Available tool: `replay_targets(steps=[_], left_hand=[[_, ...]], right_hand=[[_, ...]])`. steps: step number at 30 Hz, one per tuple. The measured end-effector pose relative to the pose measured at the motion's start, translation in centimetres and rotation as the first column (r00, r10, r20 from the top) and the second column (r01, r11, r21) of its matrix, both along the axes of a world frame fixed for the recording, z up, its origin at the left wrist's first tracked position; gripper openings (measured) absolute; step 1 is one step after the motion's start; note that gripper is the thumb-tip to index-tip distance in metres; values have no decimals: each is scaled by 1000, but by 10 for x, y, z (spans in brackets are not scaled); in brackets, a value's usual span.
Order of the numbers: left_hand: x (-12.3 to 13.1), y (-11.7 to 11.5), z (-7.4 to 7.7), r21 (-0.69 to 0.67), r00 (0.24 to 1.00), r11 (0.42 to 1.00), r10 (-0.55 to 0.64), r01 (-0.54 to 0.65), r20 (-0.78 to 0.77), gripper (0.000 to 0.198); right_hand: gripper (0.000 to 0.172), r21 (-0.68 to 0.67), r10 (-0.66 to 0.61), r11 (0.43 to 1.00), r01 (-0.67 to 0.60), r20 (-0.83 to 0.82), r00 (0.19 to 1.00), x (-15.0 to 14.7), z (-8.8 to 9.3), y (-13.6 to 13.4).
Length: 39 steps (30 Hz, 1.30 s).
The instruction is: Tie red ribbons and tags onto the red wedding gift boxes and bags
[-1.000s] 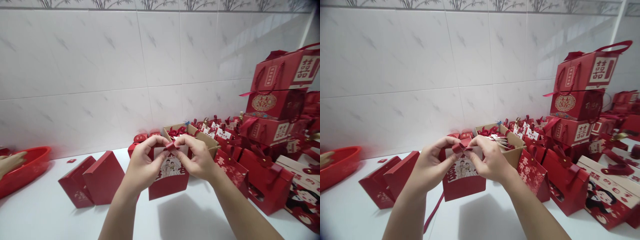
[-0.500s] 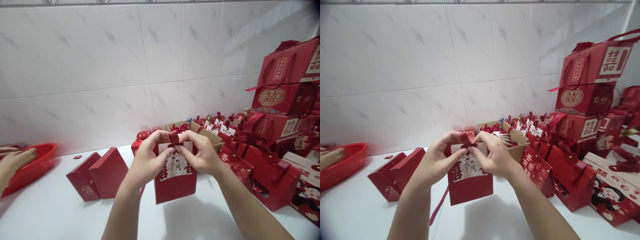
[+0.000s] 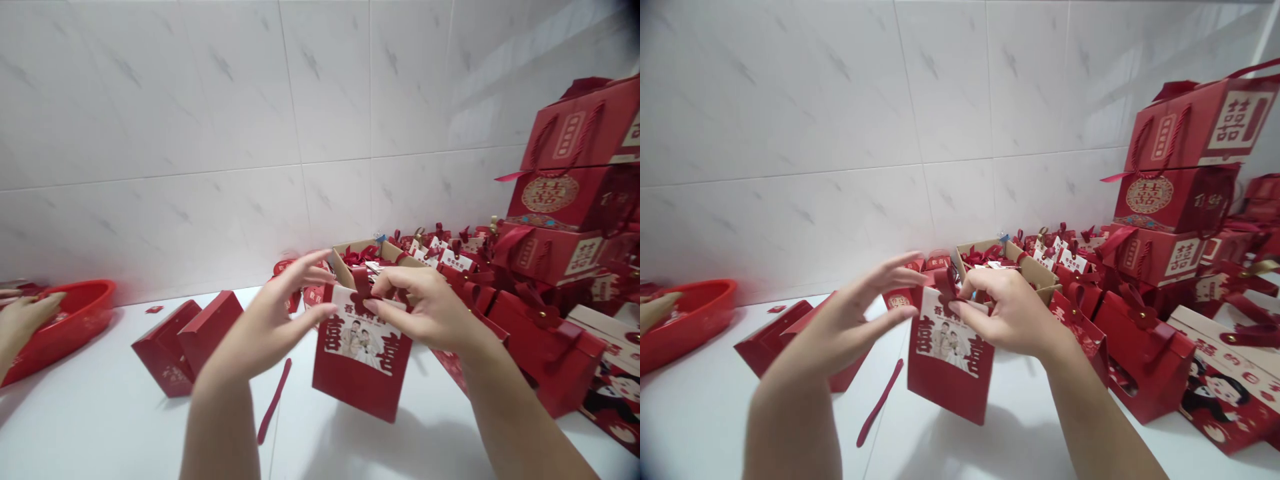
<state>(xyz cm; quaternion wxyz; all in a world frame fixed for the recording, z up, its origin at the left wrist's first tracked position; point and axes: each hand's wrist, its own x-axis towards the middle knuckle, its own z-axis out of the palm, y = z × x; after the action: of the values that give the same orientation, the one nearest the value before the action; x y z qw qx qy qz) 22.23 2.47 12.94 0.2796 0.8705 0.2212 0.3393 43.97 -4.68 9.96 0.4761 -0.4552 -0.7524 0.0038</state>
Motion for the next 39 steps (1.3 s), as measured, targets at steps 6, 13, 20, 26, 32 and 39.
replay_targets(steps=[6, 13, 20, 26, 32, 39], left_hand=[[-91, 34, 3, -11, 727, 727, 686, -686, -29, 38], [-98, 84, -16, -169, 571, 548, 757, -819, -318, 54], [-85, 114, -32, 11, 504, 527, 819, -850, -273, 59], [-89, 112, -27, 15, 411, 438, 854, -899, -320, 73], [-95, 112, -28, -91, 506, 505, 805, -858, -309, 65], [-86, 85, -11, -124, 615, 616, 707, -778, -350, 64]], right_hand=[[16, -405, -29, 908, 108, 198, 980, 37, -1, -10], [19, -576, -294, 728, 372, 228, 928, 98, -18, -12], [19, -382, -563, 743, 550, 88, 822, 90, -9, -16], [18, -235, -650, 716, 657, 116, 751, 50, -8, 9], [24, -262, -598, 720, 642, 233, 766, -4, -8, 37], [24, -492, -567, 437, 753, 499, 655, 31, 7, 128]])
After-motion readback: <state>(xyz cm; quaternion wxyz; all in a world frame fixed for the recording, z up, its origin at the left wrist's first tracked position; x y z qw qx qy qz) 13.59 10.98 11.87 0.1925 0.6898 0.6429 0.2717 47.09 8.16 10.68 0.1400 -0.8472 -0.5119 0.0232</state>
